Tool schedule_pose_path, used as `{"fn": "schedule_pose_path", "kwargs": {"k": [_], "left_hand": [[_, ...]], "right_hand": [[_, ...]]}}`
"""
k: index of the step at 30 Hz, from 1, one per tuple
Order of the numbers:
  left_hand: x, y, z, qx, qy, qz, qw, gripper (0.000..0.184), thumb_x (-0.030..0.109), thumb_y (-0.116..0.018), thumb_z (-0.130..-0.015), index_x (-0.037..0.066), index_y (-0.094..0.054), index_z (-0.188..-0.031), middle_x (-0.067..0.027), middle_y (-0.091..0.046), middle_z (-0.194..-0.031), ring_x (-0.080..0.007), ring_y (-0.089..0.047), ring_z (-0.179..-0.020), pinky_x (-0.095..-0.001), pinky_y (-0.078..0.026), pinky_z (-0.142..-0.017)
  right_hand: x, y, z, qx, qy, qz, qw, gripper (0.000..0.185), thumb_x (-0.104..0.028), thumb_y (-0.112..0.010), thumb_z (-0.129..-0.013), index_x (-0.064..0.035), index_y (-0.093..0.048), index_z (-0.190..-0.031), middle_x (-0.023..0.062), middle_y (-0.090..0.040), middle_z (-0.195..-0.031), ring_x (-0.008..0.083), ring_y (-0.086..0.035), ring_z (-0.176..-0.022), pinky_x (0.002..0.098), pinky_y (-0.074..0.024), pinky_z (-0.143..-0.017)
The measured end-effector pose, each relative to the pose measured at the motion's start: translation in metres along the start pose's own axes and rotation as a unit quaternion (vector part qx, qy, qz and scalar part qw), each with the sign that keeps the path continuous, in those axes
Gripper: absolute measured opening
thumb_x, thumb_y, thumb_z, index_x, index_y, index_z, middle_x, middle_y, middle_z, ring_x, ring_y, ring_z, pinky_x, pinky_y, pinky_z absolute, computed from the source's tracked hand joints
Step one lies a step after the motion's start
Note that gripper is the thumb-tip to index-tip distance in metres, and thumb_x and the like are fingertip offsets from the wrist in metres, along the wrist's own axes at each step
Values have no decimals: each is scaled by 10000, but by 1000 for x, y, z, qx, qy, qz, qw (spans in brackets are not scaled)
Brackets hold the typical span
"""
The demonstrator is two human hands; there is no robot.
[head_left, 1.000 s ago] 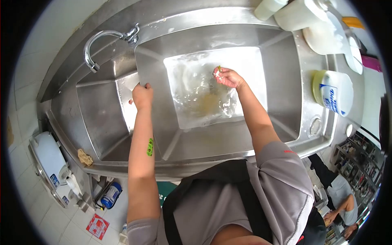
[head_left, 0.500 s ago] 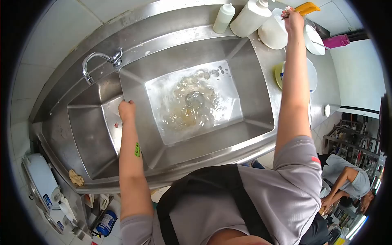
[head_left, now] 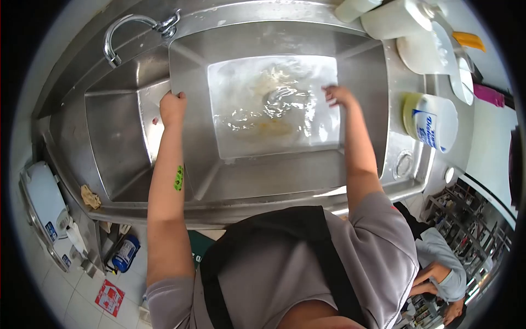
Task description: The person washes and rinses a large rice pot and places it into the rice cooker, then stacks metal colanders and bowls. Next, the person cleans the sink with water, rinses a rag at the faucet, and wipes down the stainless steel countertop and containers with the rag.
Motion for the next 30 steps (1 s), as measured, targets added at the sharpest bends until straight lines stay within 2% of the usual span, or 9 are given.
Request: {"fn": "schedule_pose_path", "kwargs": {"k": [3, 6, 7, 8, 12, 17, 23, 27, 30], "left_hand": [[1, 0, 1, -6, 7, 26, 1000, 230, 200, -544, -724, -8, -585, -812, -202, -590, -758, -355, -564, -740, -391, -447, -665], [-5, -4, -3, -4, 19, 24, 1000, 226, 194, -540, -731, -12, -581, -816, -195, -593, -748, -355, -565, -721, -387, -447, -655], [-3, -4, -2, -16, 24, 18, 999, 225, 194, -538, -738, -14, -578, -815, -182, -596, -717, -337, -574, -683, -373, -448, -644], [-1, -2, 0, -21, 30, 12, 999, 225, 194, -538, -738, -14, -578, -815, -182, -596, -717, -337, -574, -683, -373, -448, -644], [4, 0, 1, -13, 32, 29, 999, 220, 196, -538, -740, -12, -578, -798, -162, -599, -682, -304, -583, -640, -354, -448, -630], [5, 4, 2, -5, 34, 18, 999, 212, 192, -535, -739, -14, -572, -772, -156, -600, -673, -302, -581, -628, -352, -447, -628], [7, 4, 1, -6, 24, 3, 1000, 224, 205, -528, -739, -12, -574, -769, -163, -599, -676, -309, -581, -645, -356, -444, -637], [5, 2, 3, -7, 33, -3, 999, 236, 213, -526, -740, -15, -578, -774, -163, -601, -680, -308, -582, -661, -357, -438, -660], [1, -2, 2, -1, 20, -2, 1000, 241, 215, -530, -739, -18, -580, -778, -160, -601, -674, -306, -582, -659, -356, -433, -668]], "right_hand": [[160, -57, -119, 93, 14, 389, 916, 549, -481, -362, -813, -57, -458, -1148, 164, -499, -1115, 329, -473, -1023, 474, -405, -792], [189, -107, -43, 355, -237, 36, 904, 593, -425, -394, -809, -83, -277, -1279, 191, -241, -1313, 319, -281, -1191, 474, -299, -913], [165, -130, -49, 365, -167, 196, 895, 623, -360, -430, -794, -21, -222, -1274, 275, -284, -1250, 358, -317, -1153, 460, -292, -921], [170, -163, -36, 353, -225, -151, 896, 574, -313, -416, -792, 44, -288, -1222, 293, -351, -1185, 382, -355, -1110, 437, -300, -918], [82, -223, -45, 395, -41, 38, 917, 418, -304, -410, -798, 48, -500, -1003, 201, -484, -1072, 344, -413, -1057, 421, -325, -892], [9, -324, -35, 88, 221, 375, 896, 244, -160, -455, -750, 0, -530, -919, 217, -509, -932, 353, -456, -985, 417, -377, -826], [68, -413, -16, -97, 358, 389, 843, 200, -133, -465, -746, -2, -537, -879, 201, -533, -926, 355, -522, -875, 404, -432, -732], [75, -412, -22, -176, 329, 348, 860, 205, -103, -497, -726, -6, -539, -902, 156, -554, -870, 274, -554, -799, 359, -461, -633], [76, -389, -35, -397, 49, 24, 916, 188, -71, -509, -707, -49, -566, -884, 51, -532, -716, 154, -517, -673, 300, -449, -571]]}}
Point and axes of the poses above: each hand's wrist, its own z-axis away from the middle knuckle, its own y-axis out of the back of the hand, x = y × z, the point moved 9 cm from there along -z, towards the middle knuckle
